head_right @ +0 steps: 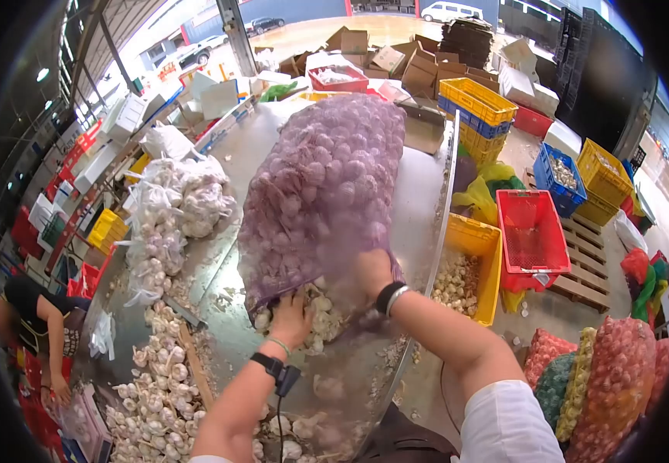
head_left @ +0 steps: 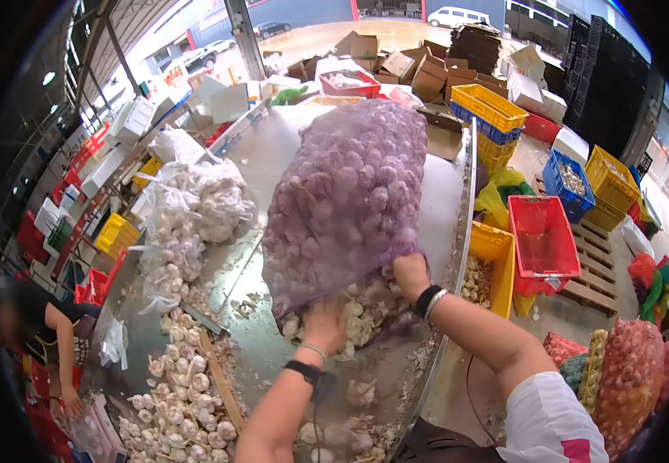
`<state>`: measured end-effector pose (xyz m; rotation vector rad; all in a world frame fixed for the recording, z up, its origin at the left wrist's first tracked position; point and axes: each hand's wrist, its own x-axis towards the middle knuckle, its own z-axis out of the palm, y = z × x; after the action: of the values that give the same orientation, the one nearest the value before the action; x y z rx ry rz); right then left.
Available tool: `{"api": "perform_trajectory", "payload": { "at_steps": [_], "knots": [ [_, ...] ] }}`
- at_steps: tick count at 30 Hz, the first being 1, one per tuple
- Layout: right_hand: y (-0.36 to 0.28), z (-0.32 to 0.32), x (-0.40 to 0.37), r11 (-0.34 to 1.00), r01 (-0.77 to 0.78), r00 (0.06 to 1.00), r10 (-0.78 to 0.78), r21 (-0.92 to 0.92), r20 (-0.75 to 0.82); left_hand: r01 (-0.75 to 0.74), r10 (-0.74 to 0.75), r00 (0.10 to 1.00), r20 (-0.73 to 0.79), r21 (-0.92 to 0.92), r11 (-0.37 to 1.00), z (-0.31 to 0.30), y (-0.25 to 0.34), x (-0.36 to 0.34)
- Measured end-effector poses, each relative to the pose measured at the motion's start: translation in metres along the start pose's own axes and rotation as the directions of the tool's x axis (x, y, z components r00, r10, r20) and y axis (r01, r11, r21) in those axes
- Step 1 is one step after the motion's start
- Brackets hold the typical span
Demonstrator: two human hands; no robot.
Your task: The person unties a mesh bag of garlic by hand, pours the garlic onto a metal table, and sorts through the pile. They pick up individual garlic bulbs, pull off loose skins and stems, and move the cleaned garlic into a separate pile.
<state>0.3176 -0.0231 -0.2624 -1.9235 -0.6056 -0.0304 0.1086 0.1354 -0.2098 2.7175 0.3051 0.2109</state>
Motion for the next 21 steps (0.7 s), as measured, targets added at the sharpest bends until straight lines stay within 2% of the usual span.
{"api": "perform_trajectory", "payload": {
  "at_steps": [1, 2, 3, 4, 5, 6, 7, 8, 9, 10, 11, 12, 13, 14, 15, 17, 18, 19, 21],
  "knots": [
    [0.001, -0.002, 0.009, 0.991, 0.003, 0.998, 0.005, -0.135, 0.055, 0.010, -0.010, 1.000, 0.013, -0.011, 1.000, -0.018, 0.007, 0.010],
    [-0.008, -0.006, 0.024, 0.964, 0.015, 0.994, 0.014, -0.264, 0.109, 0.076, -0.084, 0.981, 0.175, 0.049, 0.996, -0.039, 0.014, 0.021],
    [-0.036, -0.014, 0.030, 0.963, 0.006, 0.993, 0.027, -0.268, 0.118, 0.129, -0.161, 0.930, 0.329, 0.118, 0.985, -0.050, 0.013, 0.034],
    [-0.079, -0.022, 0.034, 0.890, 0.156, 0.976, -0.072, -0.429, 0.206, 0.135, -0.166, 0.925, 0.342, 0.114, 0.984, -0.051, 0.002, 0.045],
    [-0.099, -0.024, 0.034, 0.771, 0.309, 0.938, -0.152, -0.556, 0.310, 0.213, -0.230, 0.933, 0.277, 0.090, 0.973, -0.050, -0.013, 0.055],
    [-0.090, -0.016, 0.034, 0.982, 0.061, 0.951, -0.003, -0.180, 0.308, 0.290, -0.296, 0.931, 0.212, 0.061, 0.955, -0.050, -0.026, 0.064],
    [-0.108, -0.016, 0.028, 0.981, 0.055, 0.948, 0.008, -0.186, 0.319, 0.258, -0.255, 0.958, 0.130, -0.011, 0.966, -0.052, -0.038, 0.073],
    [-0.128, -0.019, 0.018, 0.955, 0.112, 0.943, -0.014, -0.276, 0.334, 0.221, -0.218, 0.975, 0.042, -0.080, 0.972, -0.053, -0.048, 0.082],
    [-0.153, -0.025, 0.011, 0.917, 0.172, 0.935, -0.037, -0.361, 0.352, 0.230, -0.226, 0.973, 0.049, -0.091, 0.969, -0.048, -0.057, 0.091],
    [-0.168, -0.030, 0.008, 0.932, 0.104, 0.899, 0.062, -0.347, 0.434, 0.207, -0.203, 0.977, 0.062, -0.050, 0.977, -0.043, -0.066, 0.099],
    [-0.162, -0.024, 0.006, 0.930, 0.105, 0.892, 0.069, -0.353, 0.447, 0.184, -0.183, 0.980, 0.077, -0.009, 0.983, -0.036, -0.074, 0.101],
    [-0.152, -0.018, 0.002, 0.912, 0.207, 0.851, 0.010, -0.353, 0.524, 0.198, -0.195, 0.977, 0.083, -0.020, 0.980, -0.034, -0.076, 0.099],
    [-0.142, -0.011, -0.001, 0.889, 0.305, 0.800, -0.045, -0.342, 0.598, 0.124, -0.121, 0.987, -0.105, 0.027, 0.992, -0.031, -0.078, 0.095],
    [-0.134, 0.000, -0.003, 0.871, 0.258, 0.806, 0.045, -0.418, 0.590, 0.059, -0.031, 0.958, -0.285, 0.089, 0.994, -0.029, -0.080, 0.093],
    [-0.134, 0.005, -0.001, 0.872, 0.253, 0.799, 0.055, -0.419, 0.598, 0.066, -0.041, 0.960, -0.275, 0.082, 0.994, -0.033, -0.080, 0.092],
    [-0.145, 0.011, 0.016, 0.728, 0.551, 0.597, -0.002, -0.409, 0.802, 0.116, -0.105, 0.991, -0.086, 0.136, 0.984, -0.046, -0.084, 0.096],
    [-0.169, 0.011, 0.024, 0.807, 0.371, 0.563, 0.199, -0.460, 0.802, 0.037, -0.011, 0.992, -0.127, 0.208, 0.977, -0.038, -0.101, 0.102],
    [-0.155, 0.025, 0.026, 0.810, 0.371, 0.554, 0.200, -0.454, 0.808, 0.045, -0.020, 0.992, -0.121, 0.208, 0.977, -0.031, -0.119, 0.110],
    [-0.104, 0.063, 0.029, 0.611, 0.681, 0.466, 0.065, -0.404, 0.883, -0.069, 0.058, 0.995, 0.078, 0.147, 0.987, -0.016, -0.153, 0.122]
  ]
}}
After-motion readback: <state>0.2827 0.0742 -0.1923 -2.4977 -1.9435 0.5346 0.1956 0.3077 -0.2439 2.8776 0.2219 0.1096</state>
